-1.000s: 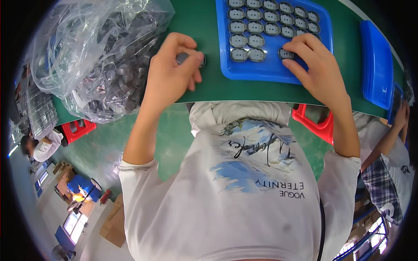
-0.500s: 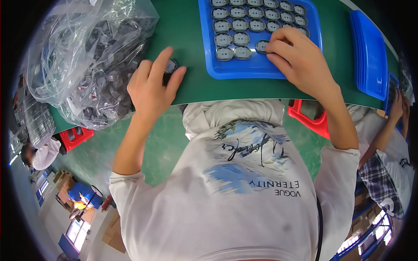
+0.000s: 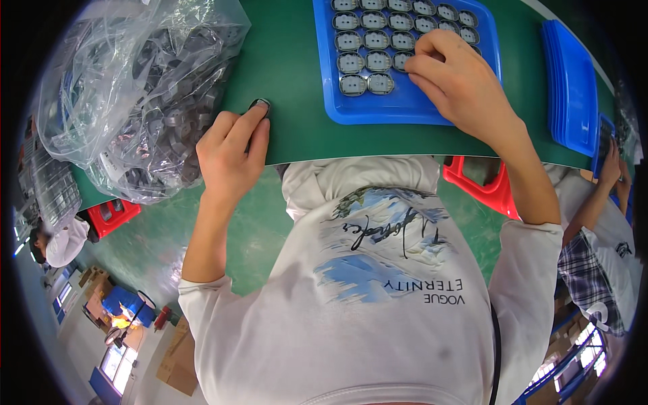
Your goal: Assembling small components into a blue tray at a manufacturing station.
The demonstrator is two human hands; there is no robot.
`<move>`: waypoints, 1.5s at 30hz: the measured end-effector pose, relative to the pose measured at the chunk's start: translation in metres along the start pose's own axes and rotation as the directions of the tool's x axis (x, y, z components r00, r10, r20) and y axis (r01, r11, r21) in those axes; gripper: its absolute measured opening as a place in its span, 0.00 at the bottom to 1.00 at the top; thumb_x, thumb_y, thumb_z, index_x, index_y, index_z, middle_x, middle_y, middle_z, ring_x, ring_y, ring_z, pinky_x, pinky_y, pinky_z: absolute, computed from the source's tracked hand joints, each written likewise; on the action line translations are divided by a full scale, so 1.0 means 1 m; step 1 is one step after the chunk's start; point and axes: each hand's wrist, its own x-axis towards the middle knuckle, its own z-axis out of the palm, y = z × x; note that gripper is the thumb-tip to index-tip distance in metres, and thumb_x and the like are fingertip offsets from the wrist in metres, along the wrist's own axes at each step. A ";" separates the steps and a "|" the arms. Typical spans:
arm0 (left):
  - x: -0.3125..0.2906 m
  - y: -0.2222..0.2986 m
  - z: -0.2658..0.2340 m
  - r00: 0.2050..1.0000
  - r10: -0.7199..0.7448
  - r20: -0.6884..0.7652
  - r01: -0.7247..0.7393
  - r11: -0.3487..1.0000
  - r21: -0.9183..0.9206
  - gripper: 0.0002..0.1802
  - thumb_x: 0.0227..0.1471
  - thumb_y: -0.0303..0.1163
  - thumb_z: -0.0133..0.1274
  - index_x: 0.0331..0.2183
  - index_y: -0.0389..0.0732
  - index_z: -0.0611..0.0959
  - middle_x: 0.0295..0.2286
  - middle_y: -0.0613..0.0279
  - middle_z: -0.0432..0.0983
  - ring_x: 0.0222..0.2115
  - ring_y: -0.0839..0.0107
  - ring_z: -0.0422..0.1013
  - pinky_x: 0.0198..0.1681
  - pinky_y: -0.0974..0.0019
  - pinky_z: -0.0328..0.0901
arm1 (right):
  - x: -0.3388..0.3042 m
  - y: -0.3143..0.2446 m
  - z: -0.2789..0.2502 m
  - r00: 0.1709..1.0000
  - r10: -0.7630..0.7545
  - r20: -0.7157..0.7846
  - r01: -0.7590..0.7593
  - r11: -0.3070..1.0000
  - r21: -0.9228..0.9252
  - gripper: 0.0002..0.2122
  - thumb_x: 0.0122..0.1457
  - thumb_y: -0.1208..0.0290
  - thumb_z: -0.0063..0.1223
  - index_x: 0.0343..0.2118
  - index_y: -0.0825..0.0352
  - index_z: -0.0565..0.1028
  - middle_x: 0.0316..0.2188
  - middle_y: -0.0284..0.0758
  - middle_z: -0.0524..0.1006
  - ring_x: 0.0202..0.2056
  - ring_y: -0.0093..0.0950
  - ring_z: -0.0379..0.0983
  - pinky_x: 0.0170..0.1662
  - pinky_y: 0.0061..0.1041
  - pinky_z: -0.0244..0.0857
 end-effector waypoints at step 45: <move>0.018 0.006 0.006 0.995 0.010 0.097 -0.010 1.000 -0.004 0.24 0.46 0.26 0.63 0.48 0.44 0.81 0.42 0.58 0.74 0.43 0.59 0.70 0.45 0.61 0.67 | -0.039 0.007 -0.011 0.992 0.125 -0.027 -0.123 0.991 0.052 0.08 0.54 0.77 0.59 0.37 0.67 0.77 0.39 0.36 0.73 0.34 0.35 0.74 0.35 0.28 0.69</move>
